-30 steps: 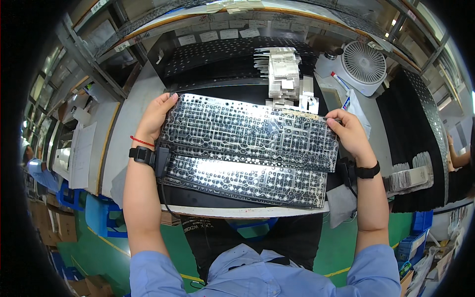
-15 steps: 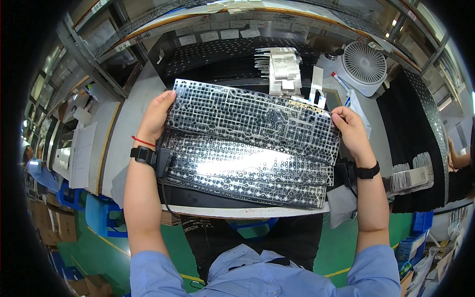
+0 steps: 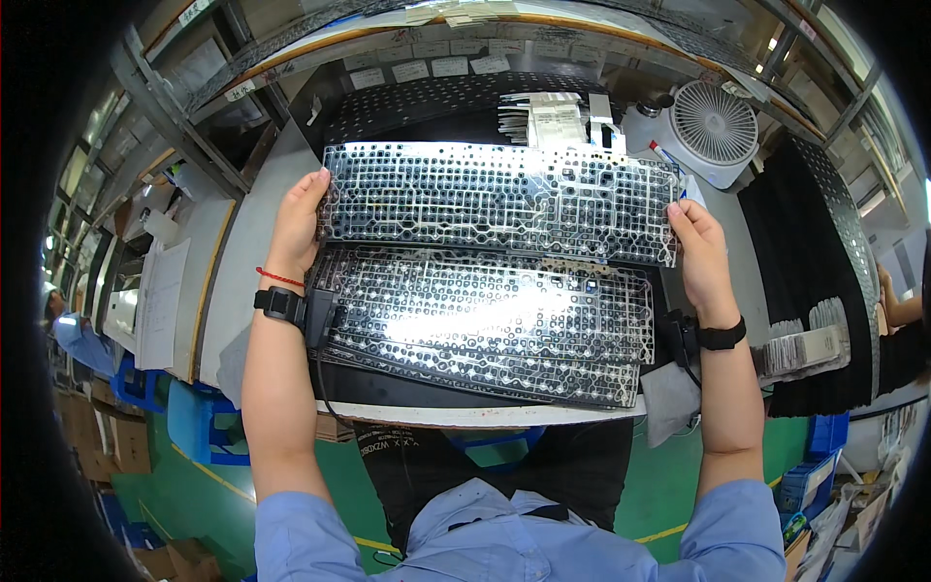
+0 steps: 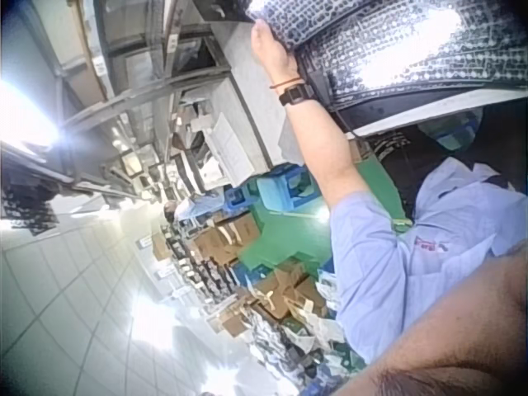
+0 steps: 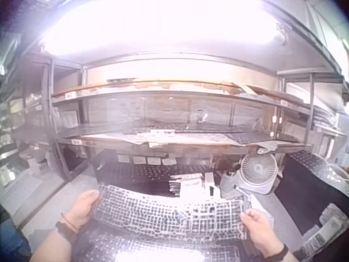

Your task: Inspecting and aligning flexible keyboard components.

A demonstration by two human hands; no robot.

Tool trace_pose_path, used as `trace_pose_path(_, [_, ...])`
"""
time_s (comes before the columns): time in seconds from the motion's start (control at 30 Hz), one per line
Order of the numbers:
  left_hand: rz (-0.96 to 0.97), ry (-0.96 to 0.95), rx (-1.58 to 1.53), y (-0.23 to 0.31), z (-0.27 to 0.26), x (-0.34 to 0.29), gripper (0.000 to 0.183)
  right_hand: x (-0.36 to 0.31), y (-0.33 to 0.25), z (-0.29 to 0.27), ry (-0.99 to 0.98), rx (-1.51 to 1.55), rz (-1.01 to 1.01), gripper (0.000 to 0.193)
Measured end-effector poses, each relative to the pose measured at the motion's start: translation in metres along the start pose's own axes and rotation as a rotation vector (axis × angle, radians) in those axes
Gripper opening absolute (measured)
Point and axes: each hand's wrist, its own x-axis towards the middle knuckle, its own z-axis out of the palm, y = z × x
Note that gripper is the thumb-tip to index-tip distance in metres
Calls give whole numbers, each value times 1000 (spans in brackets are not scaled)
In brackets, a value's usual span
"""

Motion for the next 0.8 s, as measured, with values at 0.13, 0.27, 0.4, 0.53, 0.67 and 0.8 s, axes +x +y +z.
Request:
trace_pose_path(0.13, [0, 17, 6, -1, -1, 1, 25, -1, -2, 0, 0, 27, 1, 18])
trace_pose_path(0.27, [13, 18, -6, -3, -1, 2, 23, -2, -3, 4, 42, 50, -23, 19])
trace_pose_path(0.4, [74, 68, -4, -3, 3, 1, 22, -3, -3, -10, 24, -4, -43, 21])
trace_pose_path(0.53, [97, -152, -57, -6, -35, 9, 24, -4, -3, -8, 117, 18, -146, 22])
trace_pose_path(0.67, [104, 18, -120, 5, 2, -4, 26, -9, -14, 1, 164, 111, -192, 19])
trace_pose_path(0.8, [153, 101, -66, 7, 12, -5, 24, -2, -6, -3, 179, 120, -238, 14])
